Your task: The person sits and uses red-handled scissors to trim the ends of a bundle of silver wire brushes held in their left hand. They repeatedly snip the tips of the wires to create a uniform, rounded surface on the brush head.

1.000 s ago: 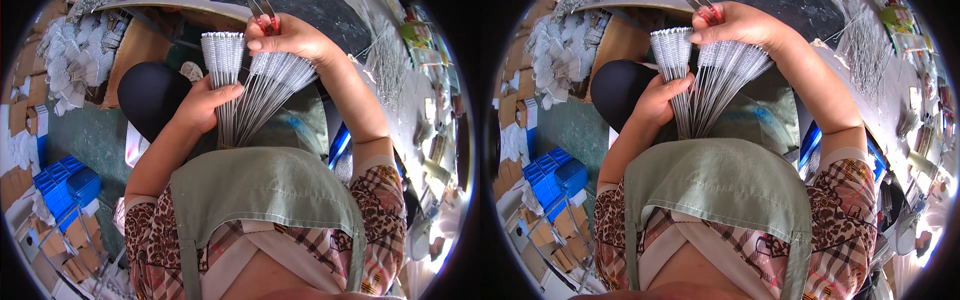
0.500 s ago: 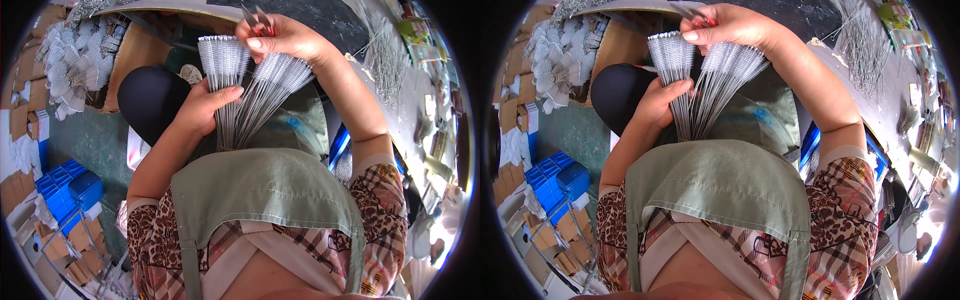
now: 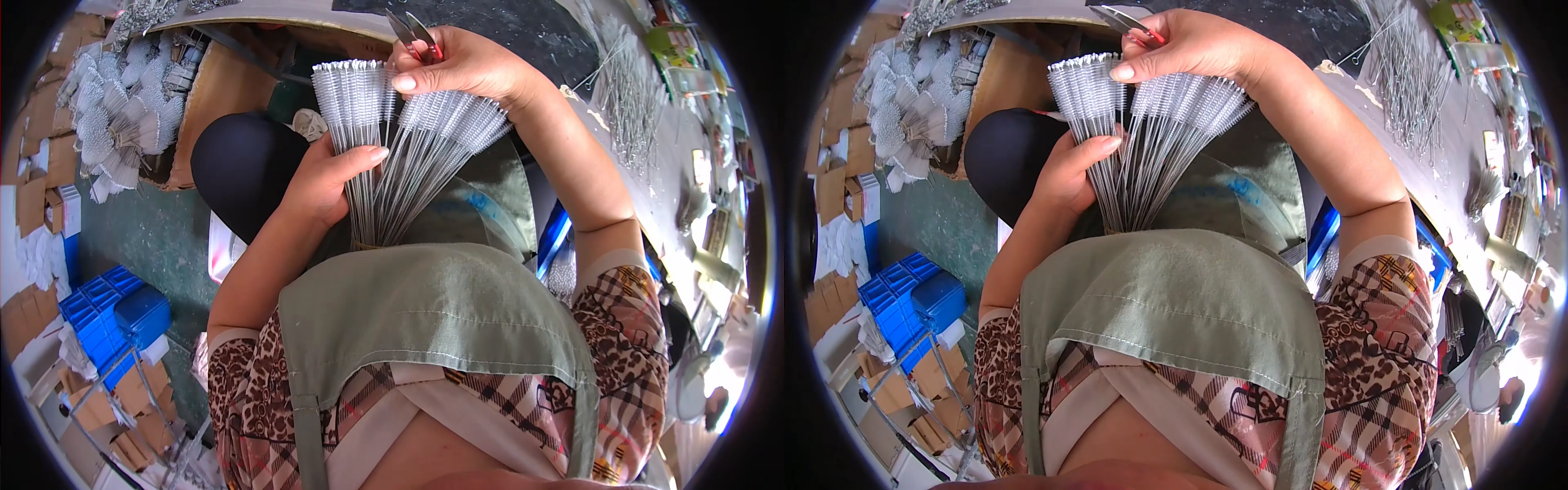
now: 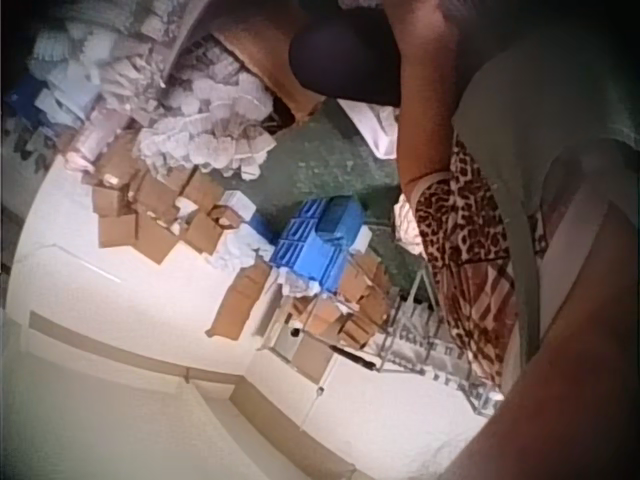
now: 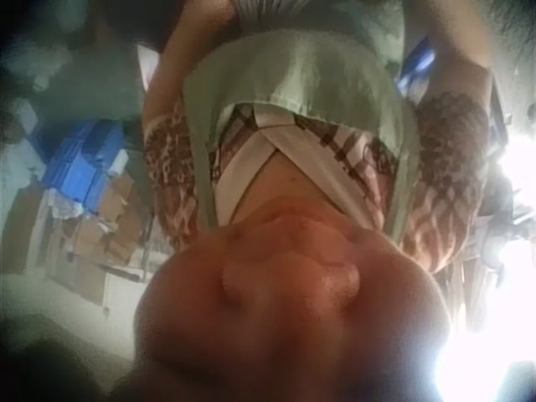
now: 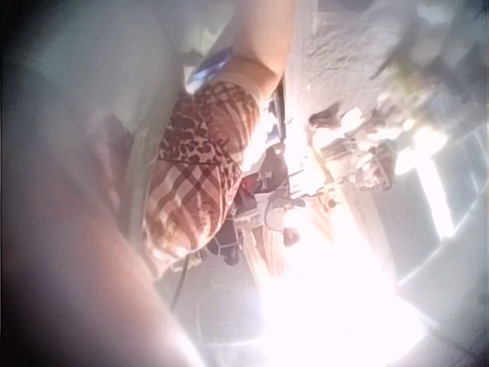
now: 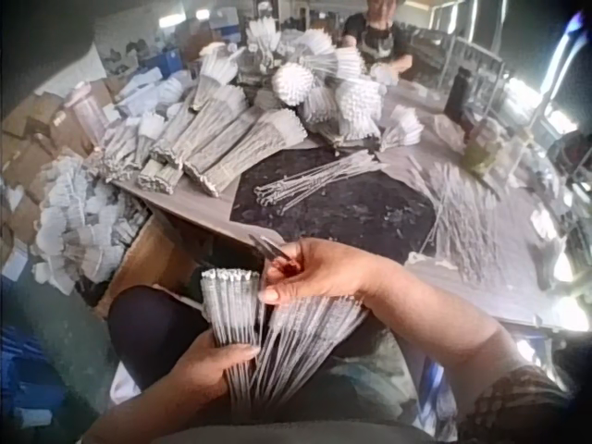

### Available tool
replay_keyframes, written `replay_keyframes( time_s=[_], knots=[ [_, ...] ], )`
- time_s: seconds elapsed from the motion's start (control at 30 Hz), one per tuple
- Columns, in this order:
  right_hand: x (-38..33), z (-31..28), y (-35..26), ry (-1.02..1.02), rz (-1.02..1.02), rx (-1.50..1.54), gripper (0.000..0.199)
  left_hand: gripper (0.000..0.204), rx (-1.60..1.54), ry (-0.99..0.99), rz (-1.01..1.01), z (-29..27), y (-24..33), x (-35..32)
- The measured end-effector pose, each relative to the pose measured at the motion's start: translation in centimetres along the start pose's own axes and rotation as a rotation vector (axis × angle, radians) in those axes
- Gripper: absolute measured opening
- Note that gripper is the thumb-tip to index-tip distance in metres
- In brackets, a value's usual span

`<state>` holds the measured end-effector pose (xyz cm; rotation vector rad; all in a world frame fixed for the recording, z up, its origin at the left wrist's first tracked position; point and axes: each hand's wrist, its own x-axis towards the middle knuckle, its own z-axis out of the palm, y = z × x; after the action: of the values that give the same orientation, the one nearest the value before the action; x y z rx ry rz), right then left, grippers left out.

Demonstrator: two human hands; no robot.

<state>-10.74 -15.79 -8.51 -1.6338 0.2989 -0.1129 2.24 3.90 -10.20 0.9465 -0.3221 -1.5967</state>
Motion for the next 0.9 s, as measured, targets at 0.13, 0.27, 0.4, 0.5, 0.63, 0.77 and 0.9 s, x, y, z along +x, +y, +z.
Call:
replay_keyframes(
  time_s=[0.13, 0.27, 0.4, 0.5, 0.63, 0.77, 0.9],
  knots=[
    [-0.1, 1.6, -1.9, 0.038, -0.021, 0.206, 0.021, 0.024, 0.024, 0.020, 0.010, -1.4, -0.5, 0.1],
    [0.3, -0.3, 0.3, -0.165, -0.216, 0.121, 0.023, 0.025, 0.075, 0.042, 0.018, -1.0, -0.3, 0.1],
    [0.2, 0.8, -0.6, 0.044, -0.077, 0.034, 0.027, 0.024, 0.056, 0.083, 0.010, -0.4, -0.2, -0.2],
    [0.0, 0.0, 0.0, -0.010, -0.081, 0.023, 0.026, 0.024, 0.056, 0.070, 0.021, -0.3, -0.2, -0.1],
    [-0.1, 1.4, -1.4, 0.083, -0.079, 0.107, 0.028, 0.024, 0.043, 0.073, 0.027, 0.0, -0.1, -0.2],
    [-0.1, 0.4, -0.8, -0.025, -0.029, 0.090, 0.024, 0.023, 0.043, 0.039, 0.039, 0.3, -0.1, -0.1],
    [-0.1, 1.2, -1.0, 0.017, -0.091, 0.144, 0.023, 0.024, 0.034, 0.014, 0.024, 0.0, -0.3, 0.1]
  ],
)
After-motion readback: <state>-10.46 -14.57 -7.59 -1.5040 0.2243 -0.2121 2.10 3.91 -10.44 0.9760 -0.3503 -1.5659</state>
